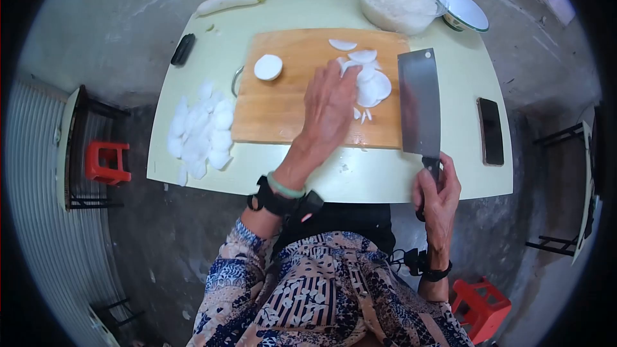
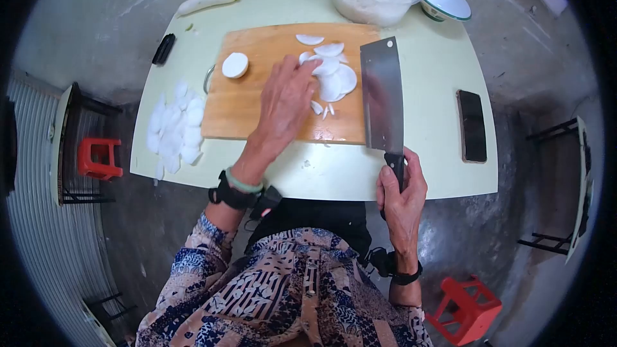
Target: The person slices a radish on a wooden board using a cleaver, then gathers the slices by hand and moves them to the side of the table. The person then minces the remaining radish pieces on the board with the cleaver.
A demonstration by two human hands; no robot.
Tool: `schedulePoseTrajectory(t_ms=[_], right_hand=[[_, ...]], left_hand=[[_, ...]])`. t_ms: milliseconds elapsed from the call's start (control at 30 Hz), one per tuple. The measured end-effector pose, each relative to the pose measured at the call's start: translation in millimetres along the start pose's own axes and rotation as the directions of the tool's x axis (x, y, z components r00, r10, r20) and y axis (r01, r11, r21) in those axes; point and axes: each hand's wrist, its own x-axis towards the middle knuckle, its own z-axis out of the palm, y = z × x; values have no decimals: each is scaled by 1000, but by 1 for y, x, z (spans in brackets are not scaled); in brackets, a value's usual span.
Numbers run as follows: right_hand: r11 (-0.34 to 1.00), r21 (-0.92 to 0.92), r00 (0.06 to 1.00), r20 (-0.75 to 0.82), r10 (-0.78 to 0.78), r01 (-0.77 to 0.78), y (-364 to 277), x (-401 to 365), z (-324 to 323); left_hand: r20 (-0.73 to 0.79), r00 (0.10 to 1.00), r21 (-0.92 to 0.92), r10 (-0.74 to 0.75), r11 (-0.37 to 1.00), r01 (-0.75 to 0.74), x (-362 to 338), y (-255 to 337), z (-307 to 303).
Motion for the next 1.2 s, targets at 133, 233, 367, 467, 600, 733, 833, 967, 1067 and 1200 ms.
schedulePoseTrajectory(t_ms=[133,233,367,467,600,733,833,967,1067,1200], right_hand=[[999,15,999,-24,33,-33,4,-6,-10],[998,39,998,-37,45,-44,10,-2,-16],[998,8,998,10,66,-66,0,-4,-15],[906,-384,979,160,-128,181,-12,-8,-18],[897,-386,927,370,-63,215,-34,-11,-7],[829,-466,912,392,-119,308,-38,5,2],[772,-546,936,305,-177,325,-41,13,6],[771,-497,906,346,-245,398,-49,11,12],[746,-516,894,377,-243,421,-50,8,16],[680,-568,876,407,-257,463,-56,11,19]], left_hand=[[114,975,13,189,981,-191,17,-29,17],[191,962,-134,193,976,-169,31,-40,23],[148,966,-243,-210,939,242,35,-38,3],[254,828,-379,-501,736,561,16,-45,-28],[221,736,-481,-640,585,653,-16,-50,-73],[314,691,-500,-651,505,704,-48,-53,-87],[446,658,-543,-607,401,738,-59,-42,-74],[460,723,-420,-516,591,689,-49,-21,-49],[403,769,-245,-497,751,614,-45,-16,-48],[441,737,-165,-512,761,628,-39,-20,-48]])
